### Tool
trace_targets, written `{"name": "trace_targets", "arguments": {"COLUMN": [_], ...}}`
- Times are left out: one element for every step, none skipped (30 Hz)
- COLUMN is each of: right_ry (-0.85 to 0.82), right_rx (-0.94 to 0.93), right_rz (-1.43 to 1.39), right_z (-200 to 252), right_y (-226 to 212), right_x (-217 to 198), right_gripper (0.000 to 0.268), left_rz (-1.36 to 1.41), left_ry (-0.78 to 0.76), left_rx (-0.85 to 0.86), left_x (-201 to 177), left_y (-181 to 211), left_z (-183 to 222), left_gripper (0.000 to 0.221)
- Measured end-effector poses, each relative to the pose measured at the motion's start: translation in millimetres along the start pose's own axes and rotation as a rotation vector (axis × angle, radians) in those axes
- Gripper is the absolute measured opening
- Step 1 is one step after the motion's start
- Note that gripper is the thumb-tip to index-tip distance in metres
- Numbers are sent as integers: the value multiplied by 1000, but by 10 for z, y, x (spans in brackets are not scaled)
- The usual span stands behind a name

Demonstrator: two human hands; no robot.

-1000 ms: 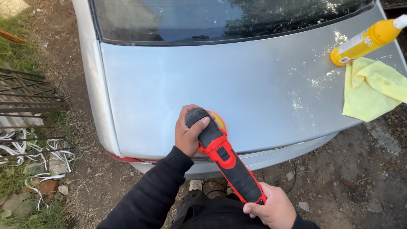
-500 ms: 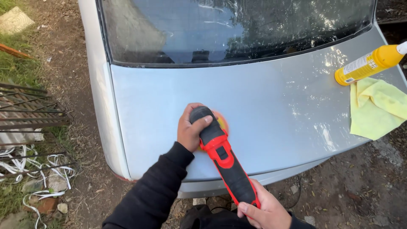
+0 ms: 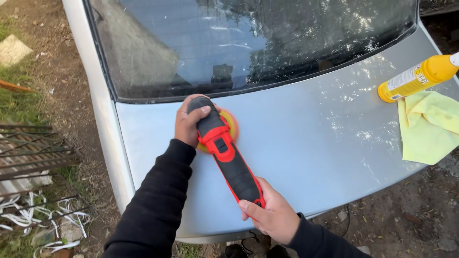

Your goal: Polishing the surface of a car's trunk using a power buffer and liquid polish.

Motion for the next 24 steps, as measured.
{"name": "trace_targets", "arguments": {"right_ry": [-4,1,12,22,27,39,49,50,55,60,61,78,99,105,111,116,120,124,127,131,134,137,140,153], "right_rx": [-13,-18,-6,6,3,0,-4,-7,-13,-19,-22,-1,21,19,2,-15,-18,-26,-38,-43,-49,-55,-57,-61], "right_rz": [14,9,11,14,10,31,55,54,43,32,32,24,14,11,31,52,50,22,-4,-6,-12,-18,-19,-20], "right_z": [-58,-94,-121,-146,-164,-180,-201,-201,-199,-195,-179,-158,-123,-115,-93,-68,-50,-30,-21,-8,26,60,74,88], "right_y": [-51,-113,-165,-217,-235,-252,-275,-266,-262,-258,-282,-291,-290,-301,-313,-326,-303,-283,-275,-314,-337,-358,-356,-357], "right_x": [12,23,27,30,-6,-46,-89,-133,-184,-238,-278,-330,-382,-445,-507,-570,-638,-704,-775,-835,-887,-936,-997,-1058], "right_gripper": [58,58,58,58,58,56,55,55,56,56,56,56,56,56,55,53,53,54,56,56,56,57,57,57], "left_rz": [0,-4,2,8,6,9,11,10,9,8,8,-4,-15,-15,-10,-4,-5,2,9,8,2,-4,-4,3], "left_ry": [-1,-9,-7,-5,-11,-27,-40,-44,-43,-42,-44,-45,-49,-55,-70,-84,-89,-94,-101,-108,-105,-101,-105,-109], "left_rx": [-3,-5,-20,-34,-37,-32,-24,-23,-13,-2,-1,-20,-44,-47,-38,-30,-31,-38,-42,-42,-69,-97,-99,-92], "left_x": [-18,-3,15,35,58,85,109,144,182,223,286,351,427,476,534,594,659,725,795,890,977,1062,1118,1173], "left_y": [29,61,80,98,86,77,75,39,7,-27,-31,-50,-83,-116,-154,-193,-237,-282,-318,-311,-337,-362,-413,-456], "left_z": [-66,-120,-172,-223,-281,-336,-391,-428,-468,-509,-530,-552,-567,-607,-634,-660,-690,-719,-765,-805,-815,-823,-864,-904], "left_gripper": [33,33,34,36,36,36,36,36,36,36,36,35,34,34,33,32,32,32,32,32,32,32,32,33]}}
Point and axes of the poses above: each hand's wrist, its own z-axis away from the middle knuckle, its own x-axis out of the palm, y = z × x, the point moved 5 cm from there along -z, towards the middle knuckle, and after that the axes turned 6 degrees about -x, right-handed, at the moved point
